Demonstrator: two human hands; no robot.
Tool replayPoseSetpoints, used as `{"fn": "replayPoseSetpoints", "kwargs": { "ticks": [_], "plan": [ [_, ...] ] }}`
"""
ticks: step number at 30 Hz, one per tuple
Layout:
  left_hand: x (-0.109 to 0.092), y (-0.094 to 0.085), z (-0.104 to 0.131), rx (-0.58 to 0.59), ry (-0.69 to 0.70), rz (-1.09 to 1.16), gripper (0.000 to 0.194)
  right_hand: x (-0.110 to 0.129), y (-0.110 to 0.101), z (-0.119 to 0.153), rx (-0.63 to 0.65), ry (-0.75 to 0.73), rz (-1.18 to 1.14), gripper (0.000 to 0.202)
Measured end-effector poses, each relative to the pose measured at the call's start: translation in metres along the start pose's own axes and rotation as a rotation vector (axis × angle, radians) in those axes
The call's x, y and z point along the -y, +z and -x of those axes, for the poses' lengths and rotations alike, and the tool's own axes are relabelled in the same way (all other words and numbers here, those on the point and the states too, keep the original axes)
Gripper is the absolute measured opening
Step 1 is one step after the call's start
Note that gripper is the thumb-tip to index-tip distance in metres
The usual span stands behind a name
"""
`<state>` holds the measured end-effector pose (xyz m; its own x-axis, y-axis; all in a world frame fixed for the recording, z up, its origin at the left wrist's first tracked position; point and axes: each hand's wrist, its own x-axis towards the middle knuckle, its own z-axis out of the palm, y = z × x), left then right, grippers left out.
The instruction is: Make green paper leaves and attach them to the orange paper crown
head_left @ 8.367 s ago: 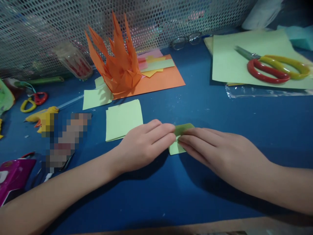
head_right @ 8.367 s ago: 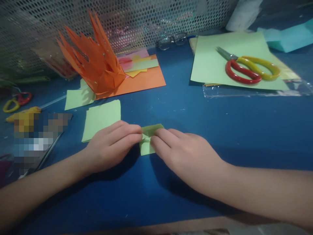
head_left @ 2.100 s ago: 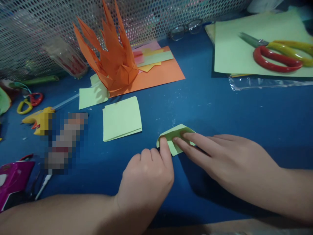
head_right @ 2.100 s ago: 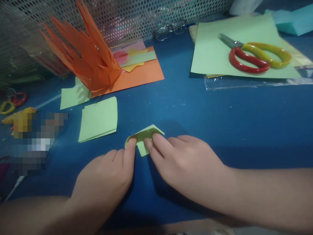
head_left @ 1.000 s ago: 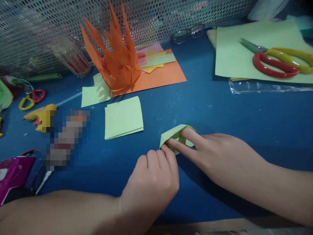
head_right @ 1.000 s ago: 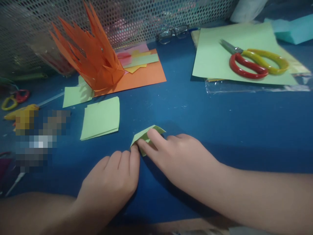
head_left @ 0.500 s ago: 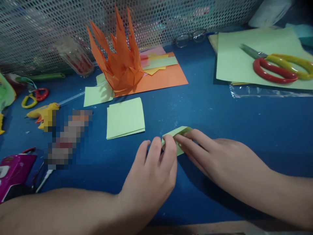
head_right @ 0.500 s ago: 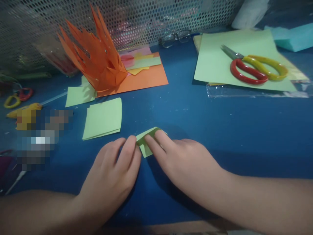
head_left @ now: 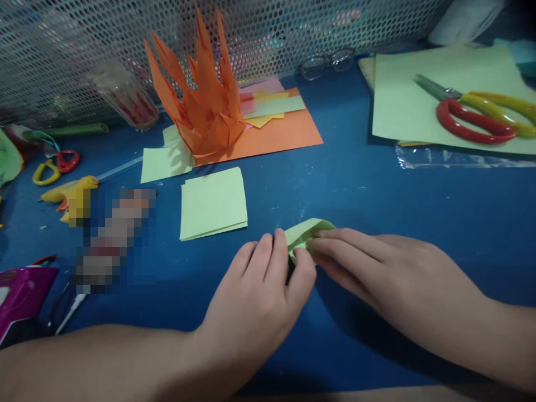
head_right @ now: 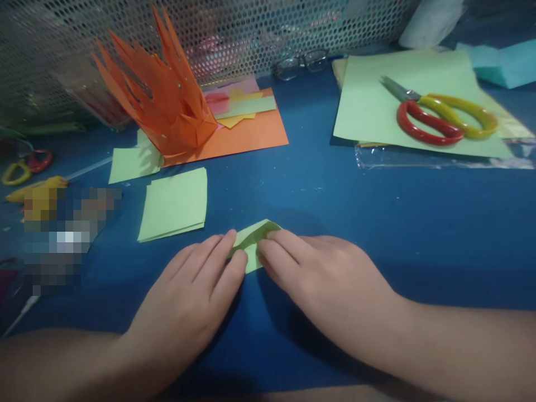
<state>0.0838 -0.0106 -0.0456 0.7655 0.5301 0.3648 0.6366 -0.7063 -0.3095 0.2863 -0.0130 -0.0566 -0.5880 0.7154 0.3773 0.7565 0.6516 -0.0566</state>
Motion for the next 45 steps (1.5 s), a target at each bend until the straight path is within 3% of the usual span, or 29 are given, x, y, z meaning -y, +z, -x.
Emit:
{"fn": "replayPoseSetpoints", "kwargs": {
  "ticks": [5,14,24,31,36,40,45],
  "plan": [
    [0.002,0.002,-0.001,0.040,-0.002,-0.001,0.043,-0.006,-0.003,-0.002,-0.012,-0.068,-0.002,0.038],
    [0.006,0.007,0.001,0.074,-0.006,0.041,0.034,-0.006,-0.001,-0.004,-0.032,-0.089,0.051,0.037],
    [0.007,0.010,0.000,0.078,-0.013,0.058,0.036,-0.006,0.002,-0.003,-0.032,-0.077,0.045,0.035],
    [0.007,0.009,0.003,0.061,0.076,0.031,0.032,-0.003,0.001,-0.002,-0.047,-0.074,0.152,0.036],
    [0.005,0.008,0.005,0.058,0.122,0.007,0.034,-0.012,0.002,-0.003,-0.105,-0.047,0.169,0.010],
    [0.005,0.009,0.008,0.061,0.135,0.004,0.035,-0.023,0.006,-0.007,-0.115,-0.088,0.224,0.034],
    [0.006,0.008,0.008,0.043,0.141,-0.003,0.035,-0.026,0.006,-0.011,-0.030,-0.181,0.216,0.030]
  ]
}}
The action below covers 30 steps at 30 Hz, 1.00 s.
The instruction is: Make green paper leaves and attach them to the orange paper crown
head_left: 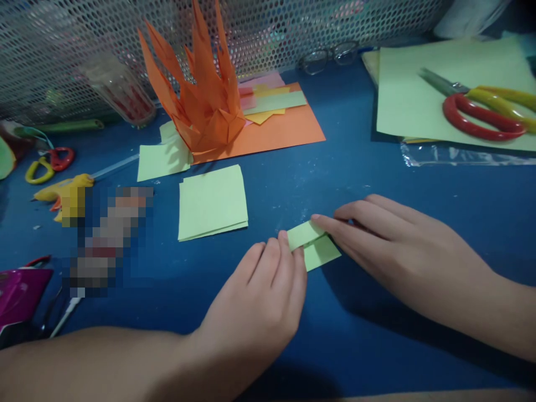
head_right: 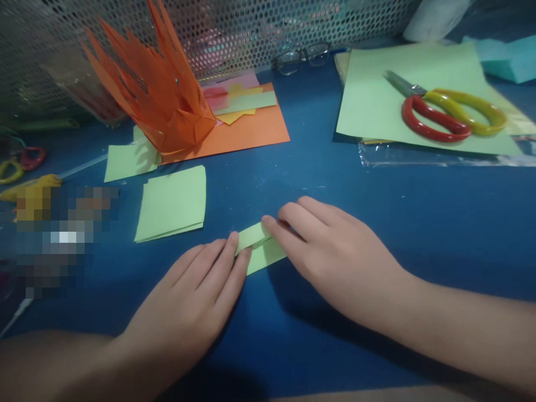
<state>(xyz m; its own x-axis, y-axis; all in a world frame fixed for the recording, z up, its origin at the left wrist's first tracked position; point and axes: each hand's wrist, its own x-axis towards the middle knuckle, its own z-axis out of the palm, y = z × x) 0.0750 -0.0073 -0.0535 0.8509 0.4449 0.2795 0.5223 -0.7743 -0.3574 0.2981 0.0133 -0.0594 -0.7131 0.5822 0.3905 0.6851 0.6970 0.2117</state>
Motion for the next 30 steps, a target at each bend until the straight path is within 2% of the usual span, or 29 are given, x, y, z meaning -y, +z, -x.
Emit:
{"fn": "replayPoseSetpoints", "kwargs": {
  "ticks": [5,12,20,30],
  "plan": [
    [0.000,-0.004,0.000,0.010,0.001,-0.018,0.034,0.002,-0.003,-0.002,0.036,0.014,0.001,0.036],
    [-0.003,-0.006,0.001,0.024,-0.031,-0.024,0.030,0.002,-0.002,-0.002,0.044,-0.062,0.023,0.039],
    [-0.003,-0.005,0.002,0.063,-0.003,-0.072,0.038,0.004,-0.002,-0.003,0.037,-0.083,0.088,0.043],
    [-0.008,-0.009,0.001,0.074,-0.030,-0.054,0.049,0.013,-0.008,0.001,0.038,-0.150,0.155,0.035]
  ]
}}
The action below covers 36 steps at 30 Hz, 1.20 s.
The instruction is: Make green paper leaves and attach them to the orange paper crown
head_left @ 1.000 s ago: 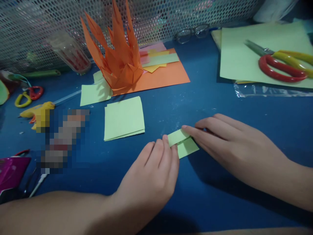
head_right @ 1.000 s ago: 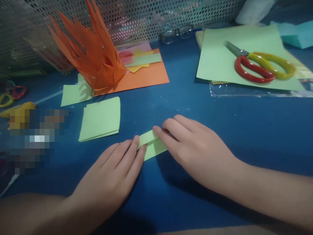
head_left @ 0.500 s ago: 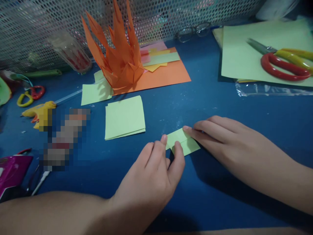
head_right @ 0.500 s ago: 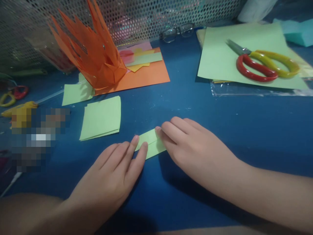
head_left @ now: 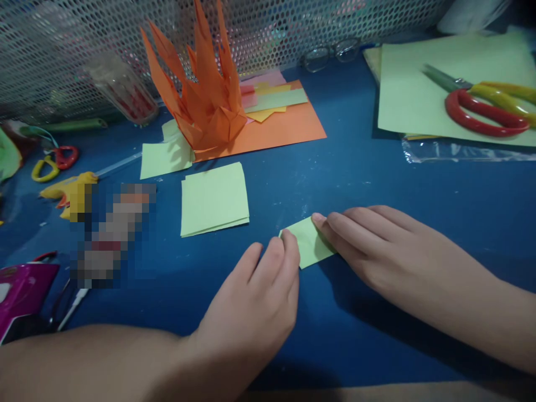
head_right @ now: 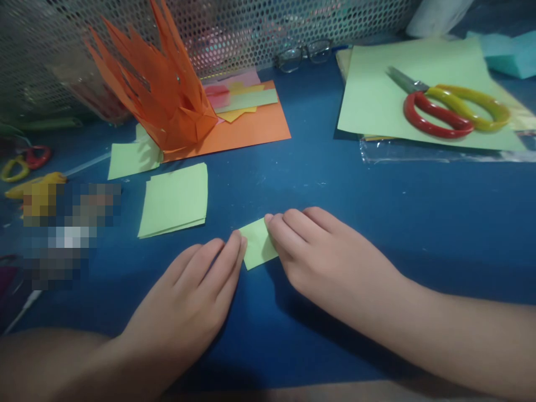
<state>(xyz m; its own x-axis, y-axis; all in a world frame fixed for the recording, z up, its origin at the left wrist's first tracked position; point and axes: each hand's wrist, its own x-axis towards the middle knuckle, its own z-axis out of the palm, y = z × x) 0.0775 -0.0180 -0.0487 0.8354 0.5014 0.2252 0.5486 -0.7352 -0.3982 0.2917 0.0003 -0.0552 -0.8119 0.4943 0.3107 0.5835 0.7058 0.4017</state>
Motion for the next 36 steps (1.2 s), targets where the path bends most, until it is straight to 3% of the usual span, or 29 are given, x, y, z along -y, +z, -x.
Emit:
{"fn": "replayPoseSetpoints", "kwargs": {
  "ticks": [27,36],
  "plan": [
    [-0.0004,0.0024,-0.0025,0.006,0.006,-0.030,0.048,0.0005,0.0030,0.0053,0.023,0.083,-0.039,0.041],
    [0.0021,0.0002,-0.0031,0.082,-0.034,-0.015,0.051,-0.0001,0.0007,0.0032,-0.006,0.090,-0.064,0.037]
  ]
}}
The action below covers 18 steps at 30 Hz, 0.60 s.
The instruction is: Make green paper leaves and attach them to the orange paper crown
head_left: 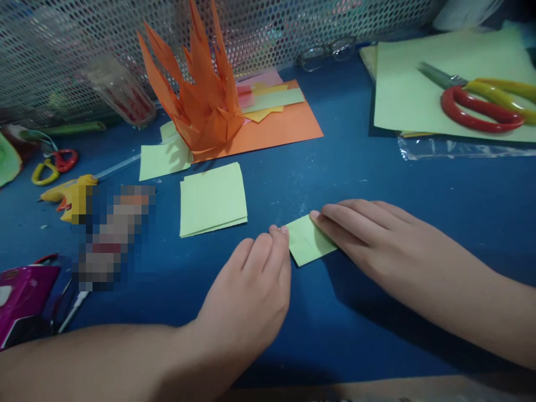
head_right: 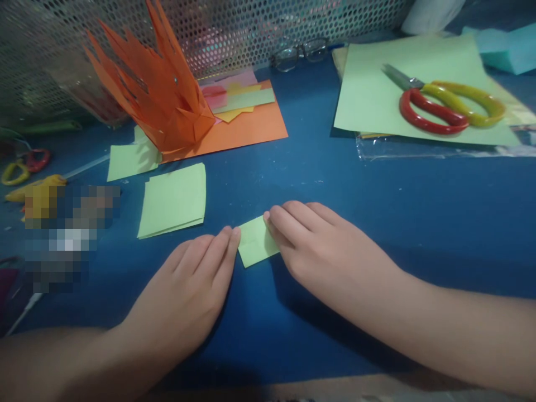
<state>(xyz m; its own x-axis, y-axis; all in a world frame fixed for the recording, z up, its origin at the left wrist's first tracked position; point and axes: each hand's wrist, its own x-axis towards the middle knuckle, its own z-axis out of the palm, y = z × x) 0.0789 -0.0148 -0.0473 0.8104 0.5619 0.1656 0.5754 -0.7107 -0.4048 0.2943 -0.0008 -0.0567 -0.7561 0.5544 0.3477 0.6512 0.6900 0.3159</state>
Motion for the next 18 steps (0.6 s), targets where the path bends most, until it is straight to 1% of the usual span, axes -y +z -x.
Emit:
{"fn": "replayPoseSetpoints", "kwargs": {
  "ticks": [4,8,13,15,18],
  "plan": [
    [0.000,0.001,-0.001,-0.004,-0.025,0.025,0.053,-0.001,0.003,-0.001,0.011,0.018,-0.036,0.040],
    [0.000,0.000,-0.001,-0.006,-0.053,0.067,0.054,0.001,0.008,-0.003,0.032,0.063,-0.108,0.031],
    [0.003,-0.001,-0.001,0.015,-0.051,0.084,0.056,0.005,0.012,-0.005,-0.008,0.083,-0.162,0.035],
    [0.004,0.000,-0.001,0.021,-0.043,0.087,0.054,0.006,0.012,-0.006,-0.004,0.100,-0.170,0.034],
    [0.005,0.002,0.000,-0.018,-0.042,0.085,0.051,0.006,0.011,-0.007,-0.015,0.143,-0.193,0.032]
  ]
}}
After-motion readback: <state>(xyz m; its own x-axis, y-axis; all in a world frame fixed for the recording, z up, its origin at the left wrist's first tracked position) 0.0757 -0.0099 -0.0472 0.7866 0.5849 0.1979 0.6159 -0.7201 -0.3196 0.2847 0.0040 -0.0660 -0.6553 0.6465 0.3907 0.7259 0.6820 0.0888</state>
